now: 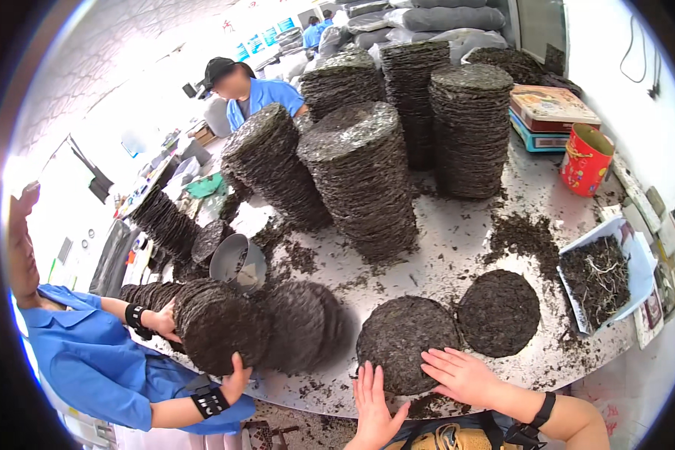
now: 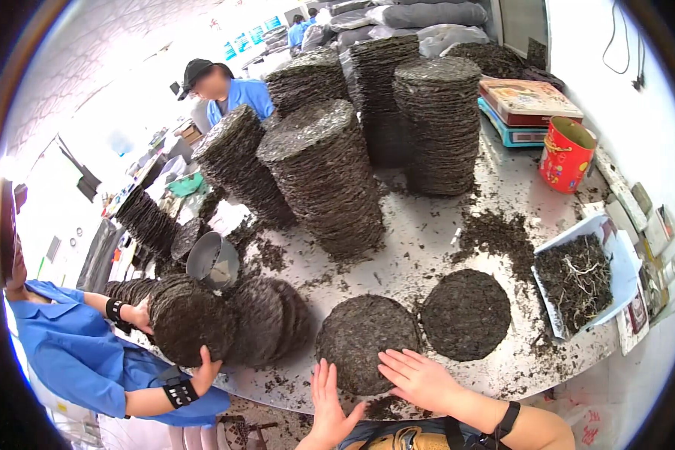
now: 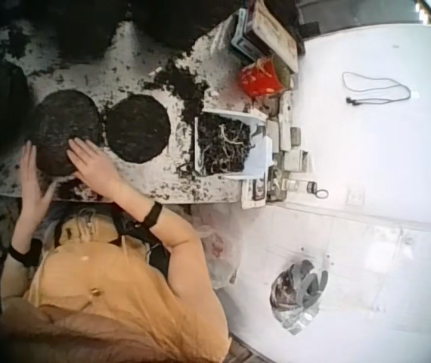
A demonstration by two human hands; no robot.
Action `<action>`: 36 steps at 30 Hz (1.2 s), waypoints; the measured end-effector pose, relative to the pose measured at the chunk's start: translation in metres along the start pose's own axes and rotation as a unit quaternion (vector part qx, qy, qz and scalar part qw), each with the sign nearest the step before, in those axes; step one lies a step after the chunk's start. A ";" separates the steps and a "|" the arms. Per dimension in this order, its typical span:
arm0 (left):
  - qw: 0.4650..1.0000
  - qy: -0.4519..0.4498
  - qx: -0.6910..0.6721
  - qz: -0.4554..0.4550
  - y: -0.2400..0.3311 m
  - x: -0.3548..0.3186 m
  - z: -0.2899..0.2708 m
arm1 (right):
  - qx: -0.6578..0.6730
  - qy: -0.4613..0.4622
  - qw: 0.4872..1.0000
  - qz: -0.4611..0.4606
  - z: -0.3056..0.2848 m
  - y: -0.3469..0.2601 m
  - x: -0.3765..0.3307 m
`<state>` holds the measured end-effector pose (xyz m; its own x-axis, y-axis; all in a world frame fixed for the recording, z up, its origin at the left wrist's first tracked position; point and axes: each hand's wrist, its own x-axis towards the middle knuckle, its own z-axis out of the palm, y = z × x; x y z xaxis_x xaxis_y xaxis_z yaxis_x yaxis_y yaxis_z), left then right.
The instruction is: Handling and sorting compressed circular tea cakes on a circular table in a production facility.
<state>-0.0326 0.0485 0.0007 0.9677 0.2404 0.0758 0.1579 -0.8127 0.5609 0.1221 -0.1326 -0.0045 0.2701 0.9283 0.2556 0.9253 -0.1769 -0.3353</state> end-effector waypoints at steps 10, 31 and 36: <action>0.991 0.040 -0.103 -0.081 -0.012 -0.015 0.017 | 0.158 0.147 0.970 0.111 0.005 -0.001 0.002; 0.959 0.092 -0.269 -0.013 0.024 0.007 -0.001 | 0.234 0.041 0.959 0.156 0.005 -0.016 0.018; 0.993 0.014 -0.108 -0.045 0.010 0.008 -0.007 | 0.416 0.353 0.778 0.311 -0.044 -0.019 0.003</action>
<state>-0.0244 0.0464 0.0125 0.9454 0.3237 0.0378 0.1949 -0.6545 0.7305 0.1169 -0.1411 0.0423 0.9473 0.2857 0.1450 0.1437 0.0256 -0.9893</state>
